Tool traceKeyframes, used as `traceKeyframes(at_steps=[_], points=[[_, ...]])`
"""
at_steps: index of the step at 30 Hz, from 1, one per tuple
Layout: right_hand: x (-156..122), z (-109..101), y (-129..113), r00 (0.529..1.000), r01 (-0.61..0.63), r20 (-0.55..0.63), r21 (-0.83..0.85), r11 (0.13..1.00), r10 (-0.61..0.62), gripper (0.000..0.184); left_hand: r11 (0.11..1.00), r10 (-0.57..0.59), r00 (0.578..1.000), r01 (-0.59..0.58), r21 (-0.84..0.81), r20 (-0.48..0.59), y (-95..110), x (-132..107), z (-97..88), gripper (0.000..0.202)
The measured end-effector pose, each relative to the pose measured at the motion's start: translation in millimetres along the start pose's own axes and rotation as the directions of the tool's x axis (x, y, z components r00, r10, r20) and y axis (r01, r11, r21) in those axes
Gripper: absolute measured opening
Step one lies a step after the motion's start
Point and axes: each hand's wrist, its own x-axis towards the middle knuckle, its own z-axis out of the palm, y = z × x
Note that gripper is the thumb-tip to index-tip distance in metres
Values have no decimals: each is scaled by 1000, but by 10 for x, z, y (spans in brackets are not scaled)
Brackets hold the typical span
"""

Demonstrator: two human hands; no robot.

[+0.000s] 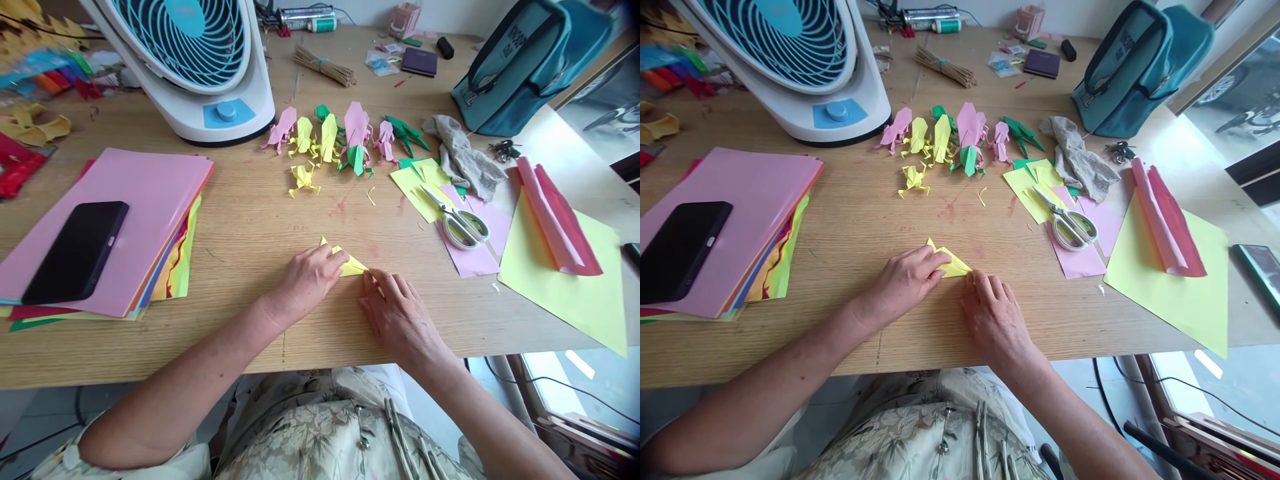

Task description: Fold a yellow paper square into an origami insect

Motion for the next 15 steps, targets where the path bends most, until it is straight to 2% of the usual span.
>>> traceKeyframes(at_steps=[8,15], points=[[-5,30,-8,1000,-5,-30,-49,999,4,30,1000,-6,1000,6,-16,20,8,7,6,19],[-17,16,-51,1000,-14,21,-83,996,15,35,1000,-5,1000,5,-14,-8,4,1,29,15]])
